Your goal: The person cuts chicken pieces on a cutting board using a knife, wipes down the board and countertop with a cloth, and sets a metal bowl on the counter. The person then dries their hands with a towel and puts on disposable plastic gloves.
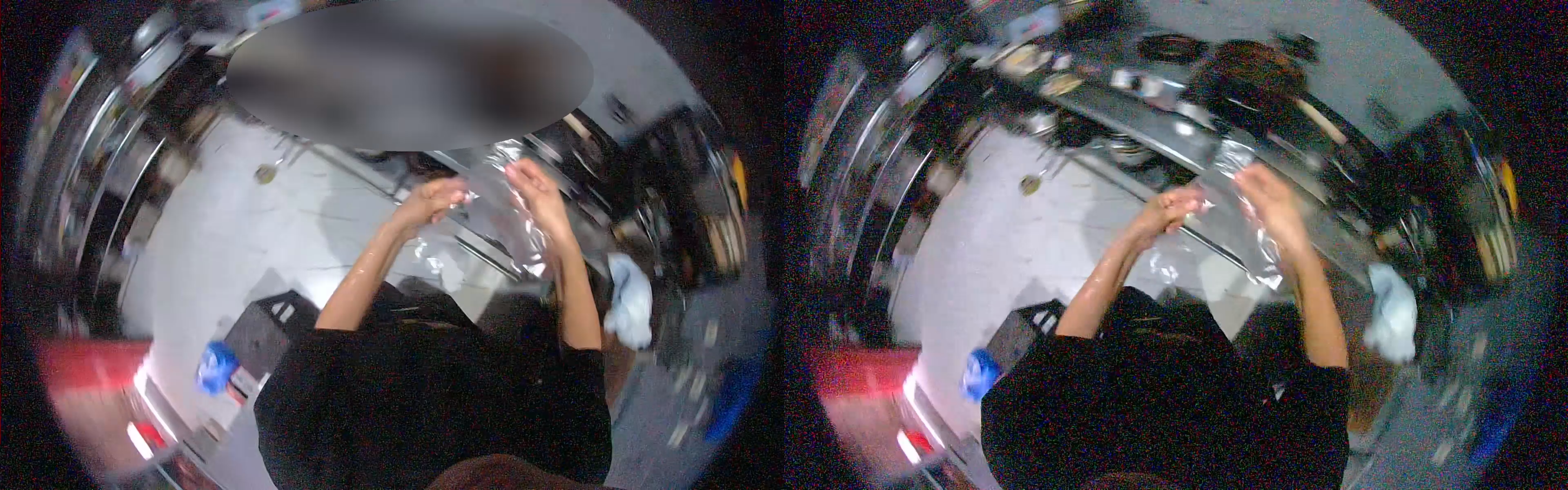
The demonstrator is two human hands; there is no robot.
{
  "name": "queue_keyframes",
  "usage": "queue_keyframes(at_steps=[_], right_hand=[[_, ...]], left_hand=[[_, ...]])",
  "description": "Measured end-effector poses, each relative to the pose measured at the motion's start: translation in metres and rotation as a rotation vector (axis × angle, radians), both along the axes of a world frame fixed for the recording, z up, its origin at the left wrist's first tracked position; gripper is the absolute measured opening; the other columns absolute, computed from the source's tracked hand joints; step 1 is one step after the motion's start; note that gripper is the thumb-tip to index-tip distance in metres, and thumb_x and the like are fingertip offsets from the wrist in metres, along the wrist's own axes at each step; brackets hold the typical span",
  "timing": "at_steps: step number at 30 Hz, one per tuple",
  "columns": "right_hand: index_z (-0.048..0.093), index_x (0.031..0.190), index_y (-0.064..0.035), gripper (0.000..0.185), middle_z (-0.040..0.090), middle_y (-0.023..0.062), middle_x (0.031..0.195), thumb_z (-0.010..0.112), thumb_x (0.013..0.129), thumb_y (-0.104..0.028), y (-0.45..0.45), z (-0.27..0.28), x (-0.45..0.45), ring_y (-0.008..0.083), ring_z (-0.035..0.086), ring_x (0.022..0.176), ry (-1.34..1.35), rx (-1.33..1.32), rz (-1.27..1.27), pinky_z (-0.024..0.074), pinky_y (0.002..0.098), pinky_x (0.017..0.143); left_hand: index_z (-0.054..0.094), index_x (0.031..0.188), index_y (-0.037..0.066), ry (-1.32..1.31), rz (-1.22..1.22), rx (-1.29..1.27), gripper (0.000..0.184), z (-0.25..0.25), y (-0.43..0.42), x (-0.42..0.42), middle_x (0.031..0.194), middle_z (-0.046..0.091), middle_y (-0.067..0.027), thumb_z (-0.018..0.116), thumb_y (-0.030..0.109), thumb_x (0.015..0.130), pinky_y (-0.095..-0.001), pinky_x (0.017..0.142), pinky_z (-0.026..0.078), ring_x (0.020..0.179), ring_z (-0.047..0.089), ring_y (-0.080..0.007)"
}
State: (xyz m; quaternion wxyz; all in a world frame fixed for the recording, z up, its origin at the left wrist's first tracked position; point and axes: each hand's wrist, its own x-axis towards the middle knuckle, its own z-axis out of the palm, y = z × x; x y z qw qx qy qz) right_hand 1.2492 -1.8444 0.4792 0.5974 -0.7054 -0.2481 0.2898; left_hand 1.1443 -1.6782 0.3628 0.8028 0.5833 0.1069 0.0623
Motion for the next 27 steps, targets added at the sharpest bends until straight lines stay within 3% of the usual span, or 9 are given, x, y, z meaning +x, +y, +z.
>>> queue_keyframes(at_steps=[4, 6, 8, 9, 12, 14, 16, 21, 27], right_hand=[[0.059, 0.086, -0.0118, 0.011, 0.05, -0.0074, 0.072, 0.059, 0.086, -0.023, 0.061, -0.021, 0.029, -0.0001, 0.039, 0.056, 0.03, -0.074, 0.145, 0.0286, 0.0161, 0.047], [0.059, 0.09, -0.0097, 0.015, 0.051, -0.0071, 0.069, 0.058, 0.086, -0.025, 0.109, -0.072, 0.052, 0.0014, 0.043, 0.054, -0.094, 0.017, 0.248, 0.0315, 0.015, 0.046], [0.059, 0.093, -0.0089, 0.023, 0.055, -0.005, 0.075, 0.06, 0.085, -0.03, 0.16, -0.078, 0.049, 0.0046, 0.05, 0.069, 0.004, -0.118, 0.433, 0.0391, 0.0229, 0.059], [0.056, 0.1, -0.005, 0.027, 0.058, -0.0005, 0.075, 0.06, 0.084, -0.026, 0.189, -0.09, 0.041, 0.0104, 0.053, 0.069, -0.17, -0.191, 0.353, 0.0411, 0.0277, 0.06], [0.053, 0.106, -0.0035, 0.032, 0.059, 0.005, 0.073, 0.061, 0.082, -0.023, 0.253, -0.075, 0.025, 0.0192, 0.056, 0.063, -1.535, 0.212, -0.009, 0.0421, 0.0309, 0.056], [0.057, 0.102, -0.0032, 0.03, 0.061, 0.0093, 0.073, 0.062, 0.079, -0.022, 0.269, -0.067, 0.006, 0.0257, 0.058, 0.06, -1.209, 0.359, 0.192, 0.0444, 0.0325, 0.055], [0.062, 0.092, -0.0016, 0.024, 0.063, 0.0096, 0.074, 0.064, 0.079, -0.022, 0.287, -0.069, -0.018, 0.0247, 0.06, 0.065, -0.566, 0.107, 0.543, 0.0464, 0.0316, 0.06], [0.062, 0.084, 0.0008, 0.017, 0.063, 0.0024, 0.074, 0.063, 0.082, -0.016, 0.371, -0.115, -0.029, 0.0083, 0.055, 0.065, -0.251, 0.086, 0.989, 0.0432, 0.0223, 0.055], [0.06, 0.092, -0.0011, 0.019, 0.061, 0.0015, 0.077, 0.061, 0.084, -0.019, 0.442, -0.126, -0.068, 0.0041, 0.051, 0.062, 0.025, -0.075, 1.168, 0.0391, 0.0181, 0.047]], left_hand=[[0.065, 0.096, 0.006, 0.078, 0.227, -0.059, 0.026, -0.002, 0.048, -0.05, 0.083, 0.064, 0.0011, 0.065, 0.026, 0.08, -0.0169, 0.043, 0.029, 0.051, 0.039, -0.0017], [0.067, 0.089, 0.007, 0.127, 0.353, -0.035, 0.02, 0.003, 0.069, -0.072, 0.077, 0.063, 0.0025, 0.065, 0.024, 0.08, -0.0168, 0.043, 0.03, 0.049, 0.039, -0.0018], [0.068, 0.086, 0.007, 0.22, 0.48, -0.011, 0.018, -0.003, 0.099, -0.093, 0.072, 0.063, 0.0026, 0.065, 0.023, 0.079, -0.0171, 0.043, 0.03, 0.05, 0.039, -0.0021], [0.068, 0.083, 0.006, 0.174, 0.566, -0.045, 0.019, -0.021, 0.115, -0.102, 0.069, 0.062, 0.0022, 0.065, 0.024, 0.079, -0.0175, 0.044, 0.03, 0.05, 0.04, -0.003], [0.067, 0.082, 0.005, 0.366, 0.857, 0.109, 0.019, -0.024, 0.148, -0.118, 0.07, 0.062, 0.0006, 0.065, 0.024, 0.079, -0.0179, 0.044, 0.029, 0.05, 0.041, -0.004], [0.066, 0.084, 0.004, 0.385, 0.96, 0.056, 0.018, -0.012, 0.152, -0.12, 0.07, 0.062, -0.001, 0.067, 0.021, 0.078, -0.0174, 0.045, 0.03, 0.05, 0.042, -0.0031], [0.066, 0.085, 0.004, 0.383, 1.025, -0.005, 0.018, -0.008, 0.164, -0.112, 0.069, 0.062, -0.0021, 0.069, 0.02, 0.077, -0.0173, 0.045, 0.03, 0.05, 0.042, -0.0026], [0.064, 0.083, 0.004, 0.322, 1.133, -0.103, 0.02, -0.008, 0.212, -0.092, 0.069, 0.061, -0.0014, 0.069, 0.023, 0.077, -0.0185, 0.044, 0.03, 0.049, 0.041, -0.0038], [0.067, 0.09, 0.008, 0.335, 1.225, -0.245, 0.014, 0.002, 0.249, -0.135, 0.075, 0.062, 0.0009, 0.065, 0.017, 0.079, -0.0206, 0.052, 0.036, 0.062, 0.046, -0.0048]])
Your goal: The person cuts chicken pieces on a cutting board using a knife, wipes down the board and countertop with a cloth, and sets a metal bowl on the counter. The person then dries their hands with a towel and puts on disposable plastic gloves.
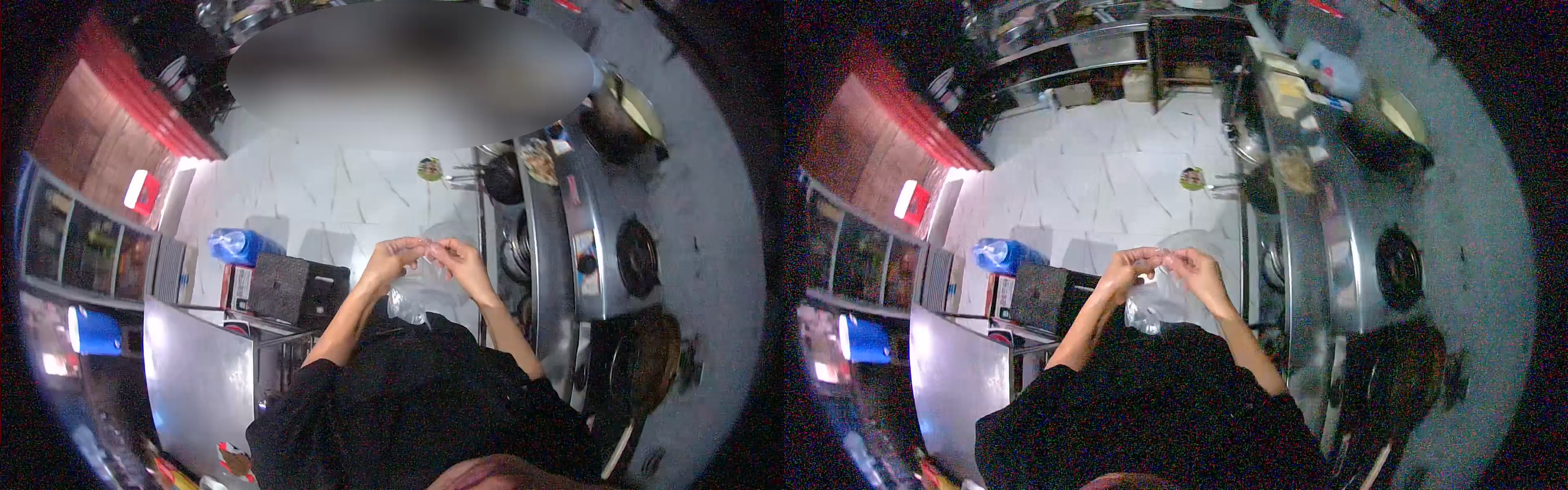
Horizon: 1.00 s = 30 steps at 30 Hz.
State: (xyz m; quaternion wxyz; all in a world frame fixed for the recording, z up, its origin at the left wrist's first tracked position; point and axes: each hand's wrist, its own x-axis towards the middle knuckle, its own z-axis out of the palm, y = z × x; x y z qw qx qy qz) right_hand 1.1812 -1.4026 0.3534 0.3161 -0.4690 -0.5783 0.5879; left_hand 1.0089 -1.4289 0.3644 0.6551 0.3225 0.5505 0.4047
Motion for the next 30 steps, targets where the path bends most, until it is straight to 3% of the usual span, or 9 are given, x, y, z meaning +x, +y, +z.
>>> queue_keyframes(at_steps=[3, 9, 11, 14, 19, 22, 30], right_hand=[[0.06, 0.091, -0.0027, 0.018, 0.061, 0.0007, 0.074, 0.061, 0.084, -0.019, 0.038, -0.001, -0.031, 0.0052, 0.052, 0.062, -0.013, -0.045, 0.07, 0.0405, 0.0195, 0.047], [0.06, 0.092, -0.0029, 0.017, 0.062, 0.0049, 0.07, 0.062, 0.081, -0.017, 0.133, -0.04, -0.115, 0.0092, 0.056, 0.06, -0.062, 0.2, -0.033, 0.0444, 0.0251, 0.053], [0.059, 0.09, -0.0031, 0.015, 0.062, 0.0055, 0.069, 0.061, 0.081, -0.016, 0.161, -0.031, -0.15, 0.0108, 0.057, 0.06, -0.113, 0.162, -0.014, 0.0452, 0.0268, 0.056], [0.058, 0.088, -0.003, 0.014, 0.062, 0.0062, 0.068, 0.06, 0.081, -0.016, 0.195, -0.023, -0.203, 0.0124, 0.058, 0.06, -0.151, 0.206, 0.014, 0.0457, 0.0275, 0.056], [0.056, 0.087, -0.0016, 0.017, 0.062, 0.0082, 0.066, 0.06, 0.081, -0.017, 0.242, -0.024, -0.275, 0.0142, 0.06, 0.06, -0.206, 0.324, 0.082, 0.0468, 0.029, 0.054], [0.055, 0.088, -0.0034, 0.014, 0.059, 0.0026, 0.066, 0.059, 0.083, -0.015, 0.261, -0.021, -0.317, 0.006, 0.05, 0.05, -0.119, 0.226, 0.111, 0.0381, 0.0206, 0.039], [0.056, 0.089, -0.002, 0.016, 0.062, 0.006, 0.075, 0.061, 0.083, -0.016, 0.358, -0.023, -0.416, 0.0103, 0.058, 0.063, 0.128, -0.177, 0.335, 0.0454, 0.0227, 0.048]], left_hand=[[0.065, 0.094, 0.002, 0.137, 0.009, 0.175, 0.021, -0.009, 0.03, -0.029, 0.077, 0.063, -0.0016, 0.065, 0.016, 0.079, -0.02, 0.056, 0.037, 0.063, 0.049, -0.0066], [0.063, 0.098, -0.003, 0.13, 0.101, 0.12, 0.027, -0.024, 0.112, -0.121, 0.087, 0.065, -0.0077, 0.064, 0.017, 0.08, -0.0215, 0.062, 0.042, 0.074, 0.057, -0.0097], [0.064, 0.097, -0.003, 0.06, 0.135, 0.091, 0.026, -0.013, 0.138, -0.149, 0.088, 0.065, -0.0079, 0.063, 0.018, 0.08, -0.0219, 0.062, 0.043, 0.075, 0.058, -0.0104], [0.065, 0.095, 0.001, 0.036, 0.128, 0.166, 0.026, -0.015, 0.171, -0.191, 0.08, 0.065, -0.003, 0.065, 0.022, 0.08, -0.0237, 0.059, 0.044, 0.068, 0.058, -0.0101], [0.065, 0.093, -0.003, 0.16, 0.117, 0.18, 0.027, -0.033, 0.214, -0.269, 0.081, 0.065, -0.0071, 0.066, 0.02, 0.079, -0.0226, 0.058, 0.046, 0.06, 0.057, -0.0109], [0.065, 0.092, -0.003, 0.166, 0.218, 0.18, 0.026, -0.04, 0.229, -0.305, 0.08, 0.065, -0.0071, 0.067, 0.019, 0.079, -0.0226, 0.058, 0.046, 0.06, 0.057, -0.0108], [0.062, 0.088, -0.003, -0.065, 0.441, 0.074, 0.021, -0.034, 0.297, -0.389, 0.079, 0.063, -0.0086, 0.065, 0.015, 0.08, -0.0243, 0.06, 0.047, 0.066, 0.058, -0.0124]])
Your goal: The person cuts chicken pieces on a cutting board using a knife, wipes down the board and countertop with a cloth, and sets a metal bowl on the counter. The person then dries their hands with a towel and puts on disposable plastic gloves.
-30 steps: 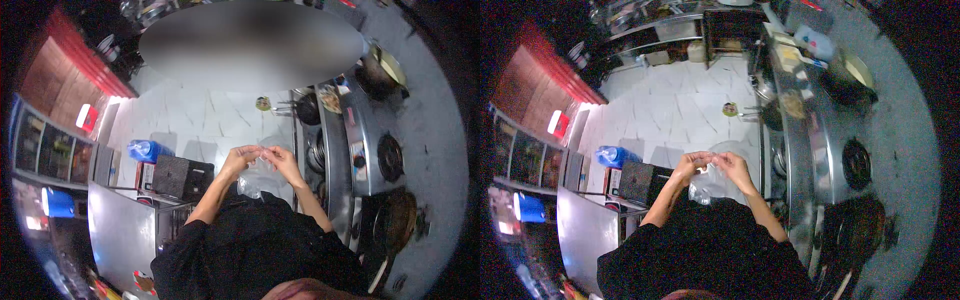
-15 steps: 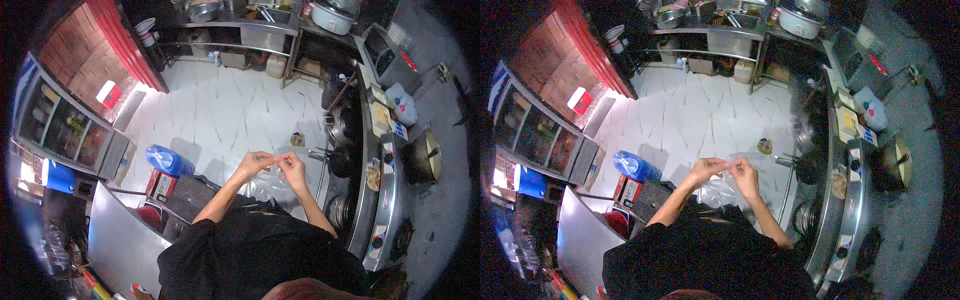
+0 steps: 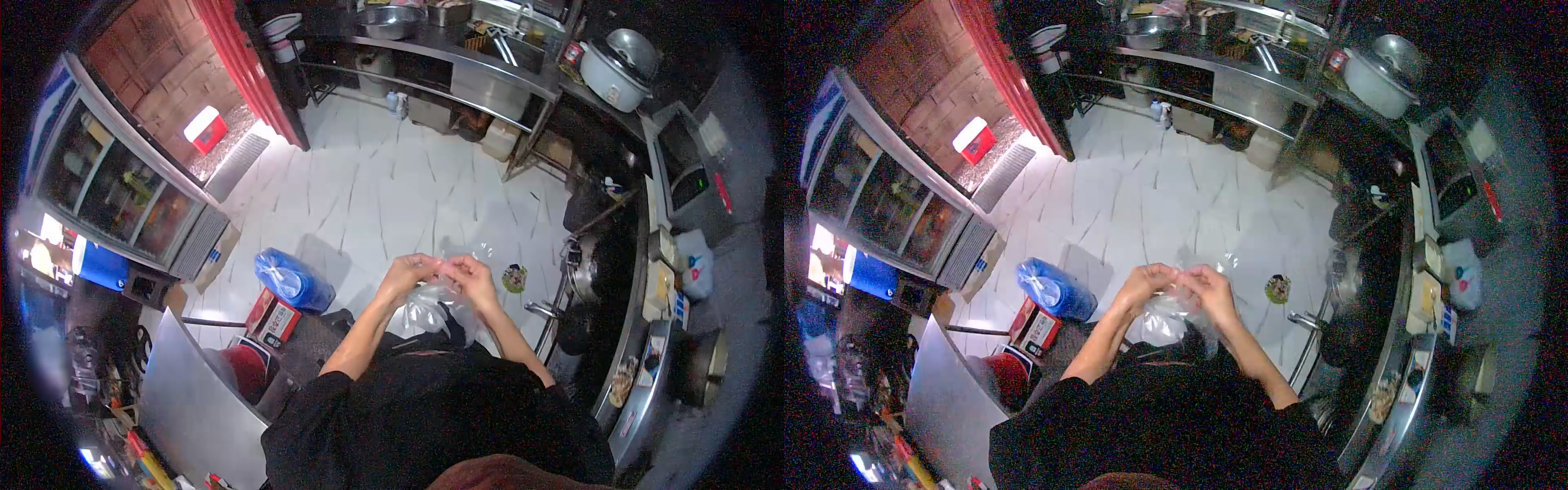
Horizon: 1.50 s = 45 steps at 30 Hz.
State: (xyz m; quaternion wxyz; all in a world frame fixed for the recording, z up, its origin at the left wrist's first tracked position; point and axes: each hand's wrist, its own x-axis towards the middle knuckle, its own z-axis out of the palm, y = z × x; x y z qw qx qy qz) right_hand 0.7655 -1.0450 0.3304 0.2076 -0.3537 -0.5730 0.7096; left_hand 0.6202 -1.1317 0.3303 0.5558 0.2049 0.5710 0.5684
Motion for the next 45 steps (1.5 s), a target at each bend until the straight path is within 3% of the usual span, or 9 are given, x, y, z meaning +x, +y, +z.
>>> queue_keyframes(at_steps=[6, 11, 18, 24, 29, 33, 35, 36, 45], right_hand=[[0.054, 0.09, -0.0016, 0.012, 0.062, 0.0111, 0.085, 0.054, 0.086, -0.013, 0.122, 0.002, -0.071, 0.0196, 0.062, 0.074, 0.231, -0.253, -0.108, 0.0492, 0.0297, 0.055], [0.052, 0.087, -0.0045, 0.007, 0.061, 0.0137, 0.094, 0.052, 0.086, -0.011, 0.219, -0.002, -0.136, 0.0263, 0.061, 0.088, 0.542, -0.533, -0.104, 0.0505, 0.0374, 0.071], [0.054, 0.086, -0.0081, 0.005, 0.059, 0.0054, 0.087, 0.057, 0.082, -0.01, 0.304, 0.017, -0.205, 0.0212, 0.055, 0.073, 0.705, -0.997, -0.057, 0.0459, 0.0361, 0.066], [0.057, 0.096, -0.0047, 0.019, 0.054, 0.0131, 0.087, 0.058, 0.077, -0.005, 0.365, 0.019, -0.275, 0.0285, 0.054, 0.07, -0.071, 0.81, 0.14, 0.045, 0.0377, 0.064], [0.055, 0.108, -0.0067, 0.033, 0.05, 0.0157, 0.094, 0.056, 0.075, -0.003, 0.423, 0.054, -0.374, 0.0342, 0.055, 0.083, -0.212, 1.081, -0.13, 0.0455, 0.0398, 0.068], [0.054, 0.108, -0.0074, 0.035, 0.049, 0.0149, 0.102, 0.056, 0.074, -0.001, 0.456, 0.09, -0.445, 0.0354, 0.056, 0.081, -0.187, 1.097, -0.078, 0.0472, 0.0405, 0.067], [0.054, 0.107, -0.0072, 0.034, 0.049, 0.0146, 0.103, 0.056, 0.074, -0.001, 0.465, 0.102, -0.477, 0.0353, 0.057, 0.079, -0.172, 1.169, -0.071, 0.0477, 0.0405, 0.065], [0.056, 0.105, -0.0026, 0.032, 0.049, 0.0118, 0.092, 0.058, 0.073, 0.001, 0.468, 0.109, -0.489, 0.0216, 0.053, 0.067, -0.125, 1.208, -0.102, 0.0441, 0.0306, 0.058], [0.053, 0.106, -0.0058, 0.034, 0.048, 0.007, 0.097, 0.061, 0.074, 0.001, 0.48, 0.176, -0.545, 0.0135, 0.051, 0.067, -0.226, 1.17, 0.085, 0.0431, 0.0247, 0.057]], left_hand=[[0.059, 0.088, -0.001, 0.259, 0.18, 0.048, 0.017, 0.005, 0.092, -0.08, 0.08, 0.063, -0.0094, 0.064, 0.014, 0.08, -0.0237, 0.06, 0.045, 0.07, 0.061, -0.0143], [0.052, 0.094, 0.004, 0.011, 0.285, 0.044, 0.014, 0.025, 0.181, -0.135, 0.086, 0.064, -0.0085, 0.057, 0.012, 0.084, -0.0232, 0.059, 0.044, 0.078, 0.064, -0.0165], [0.049, 0.093, 0.001, -0.213, 0.492, 0.202, 0.01, 0.014, 0.272, -0.197, 0.082, 0.058, -0.0062, 0.05, 0.007, 0.085, -0.025, 0.065, 0.048, 0.071, 0.057, -0.0153], [0.042, 0.099, 0.007, 0.192, 0.481, 0.253, 0.018, 0.033, 0.339, -0.251, 0.076, 0.056, -0.0036, 0.05, 0.003, 0.084, -0.0259, 0.062, 0.046, 0.068, 0.054, -0.0141], [0.06, 0.102, 0.009, 0.886, 0.23, 0.527, 0.031, 0.051, 0.398, -0.332, 0.072, 0.058, -0.008, 0.057, -0.001, 0.073, -0.0286, 0.063, 0.044, 0.067, 0.054, -0.0177], [0.064, 0.103, 0.009, 1.474, 0.44, 0.144, 0.035, 0.084, 0.433, -0.413, 0.081, 0.055, -0.0115, 0.061, 0.004, 0.069, -0.0351, 0.063, 0.046, 0.072, 0.056, -0.0266], [0.064, 0.104, 0.007, 1.371, 0.455, 0.151, 0.035, 0.1, 0.443, -0.437, 0.083, 0.054, -0.0116, 0.061, 0.004, 0.069, -0.0369, 0.064, 0.046, 0.072, 0.057, -0.0279], [0.063, 0.104, 0.006, 1.321, 0.468, 0.159, 0.035, 0.107, 0.447, -0.447, 0.085, 0.054, -0.0116, 0.061, 0.004, 0.069, -0.0378, 0.064, 0.046, 0.073, 0.057, -0.0286], [0.062, 0.108, 0.004, 1.223, 0.474, 0.286, 0.04, 0.165, 0.447, -0.504, 0.073, 0.054, -0.0102, 0.061, -0.001, 0.069, -0.03, 0.057, 0.045, 0.062, 0.055, -0.0206]])
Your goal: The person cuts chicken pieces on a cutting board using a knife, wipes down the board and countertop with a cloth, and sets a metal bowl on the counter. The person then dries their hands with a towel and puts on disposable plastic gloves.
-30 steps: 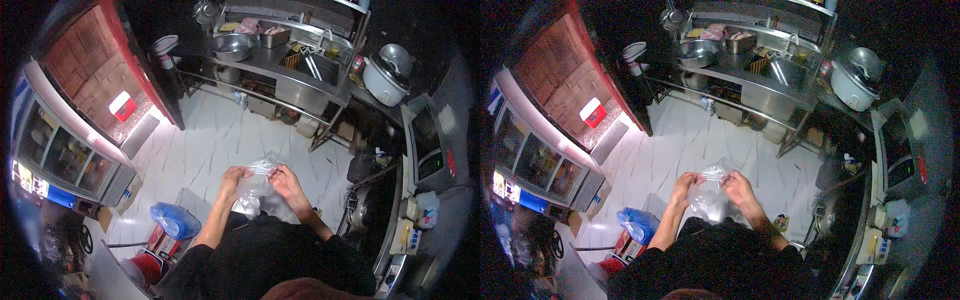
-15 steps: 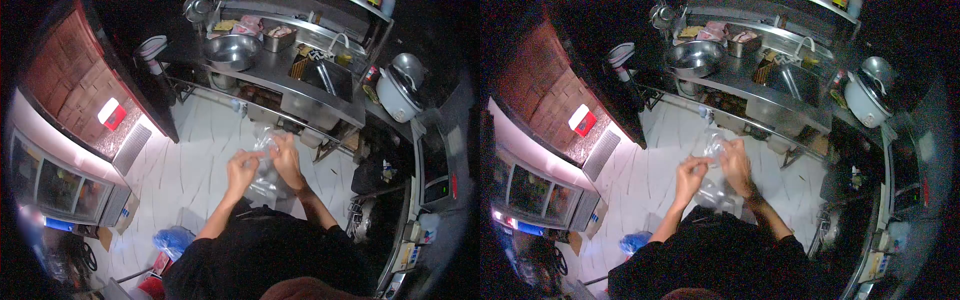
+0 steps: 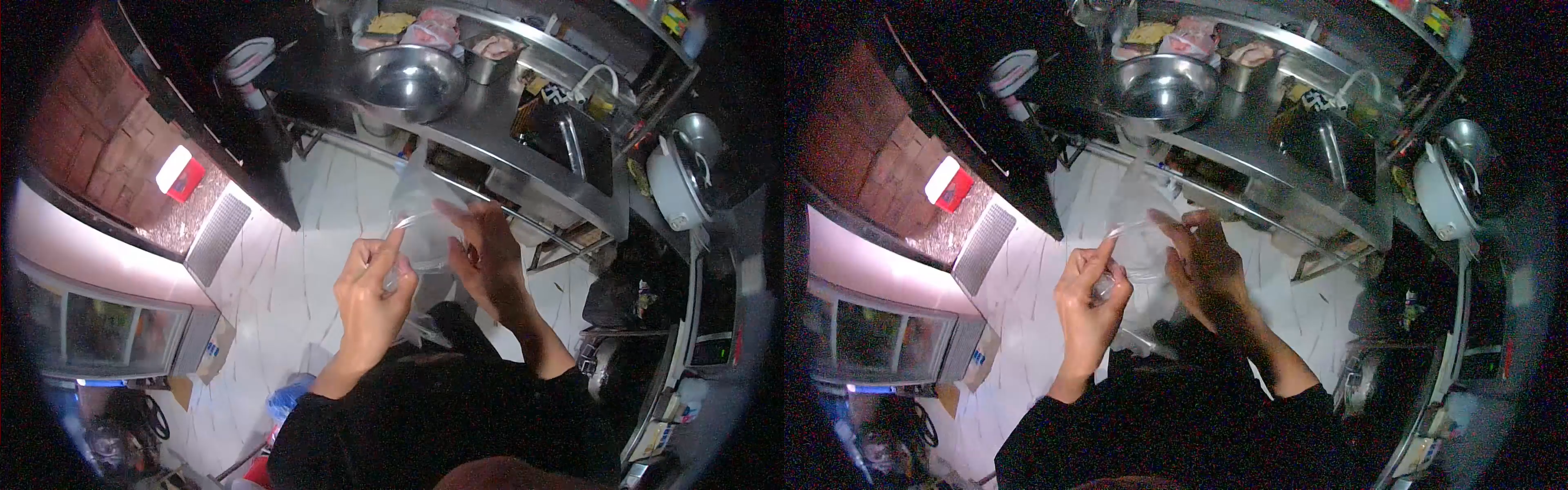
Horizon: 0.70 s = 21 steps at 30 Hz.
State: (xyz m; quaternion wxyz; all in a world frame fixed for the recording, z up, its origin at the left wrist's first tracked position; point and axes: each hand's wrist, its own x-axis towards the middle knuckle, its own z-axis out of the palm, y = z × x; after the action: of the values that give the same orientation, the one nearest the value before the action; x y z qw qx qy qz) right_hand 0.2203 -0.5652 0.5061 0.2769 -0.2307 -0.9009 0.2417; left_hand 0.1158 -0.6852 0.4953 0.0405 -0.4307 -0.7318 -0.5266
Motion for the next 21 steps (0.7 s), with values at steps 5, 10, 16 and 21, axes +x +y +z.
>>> queue_keyframes(at_steps=[5, 10, 16, 21], right_hand=[[0.056, 0.105, -0.0086, 0.036, 0.05, 0.0096, 0.101, 0.07, 0.072, -0.011, 0.011, -0.009, -0.009, 0.0193, 0.053, 0.086, 0.28, 0.081, -0.004, 0.0468, 0.0294, 0.069], [0.05, 0.109, -0.0031, 0.043, 0.055, 0.0089, 0.101, 0.072, 0.072, -0.007, -0.004, -0.052, -0.026, 0.0181, 0.056, 0.09, 0.198, -0.384, 0.28, 0.0466, 0.0277, 0.073], [0.052, 0.101, -0.003, 0.028, 0.056, 0.009, 0.088, 0.064, 0.078, -0.013, 0.014, -0.129, -0.059, 0.0185, 0.055, 0.083, 0.301, -0.583, 0.386, 0.044, 0.0283, 0.072], [0.053, 0.098, -0.004, 0.018, 0.052, 0.0034, 0.078, 0.06, 0.081, -0.006, 0.033, -0.138, -0.044, 0.0073, 0.05, 0.073, 0.143, -0.591, 0.413, 0.0405, 0.0221, 0.062]], left_hand=[[0.059, 0.113, 0.004, -0.092, 0.106, -0.004, 0.043, -0.016, 0.021, -0.038, 0.073, 0.053, -0.0076, 0.06, -0.002, 0.07, -0.0252, 0.063, 0.042, 0.067, 0.051, -0.0154], [0.056, 0.117, 0.003, -0.205, 0.207, 0.138, 0.043, -0.045, 0.045, -0.057, 0.08, 0.055, -0.0049, 0.059, 0.0, 0.075, -0.0227, 0.072, 0.042, 0.076, 0.05, -0.0112], [0.056, 0.117, 0.004, -0.238, 0.217, 0.239, 0.044, -0.069, 0.058, -0.066, 0.077, 0.054, -0.0062, 0.059, 0.001, 0.074, -0.0261, 0.068, 0.043, 0.07, 0.051, -0.0131], [0.057, 0.115, 0.005, -0.402, 0.247, 0.21, 0.041, -0.079, 0.055, -0.076, 0.077, 0.052, -0.004, 0.057, 0.001, 0.075, -0.0233, 0.062, 0.042, 0.07, 0.049, -0.0109]])
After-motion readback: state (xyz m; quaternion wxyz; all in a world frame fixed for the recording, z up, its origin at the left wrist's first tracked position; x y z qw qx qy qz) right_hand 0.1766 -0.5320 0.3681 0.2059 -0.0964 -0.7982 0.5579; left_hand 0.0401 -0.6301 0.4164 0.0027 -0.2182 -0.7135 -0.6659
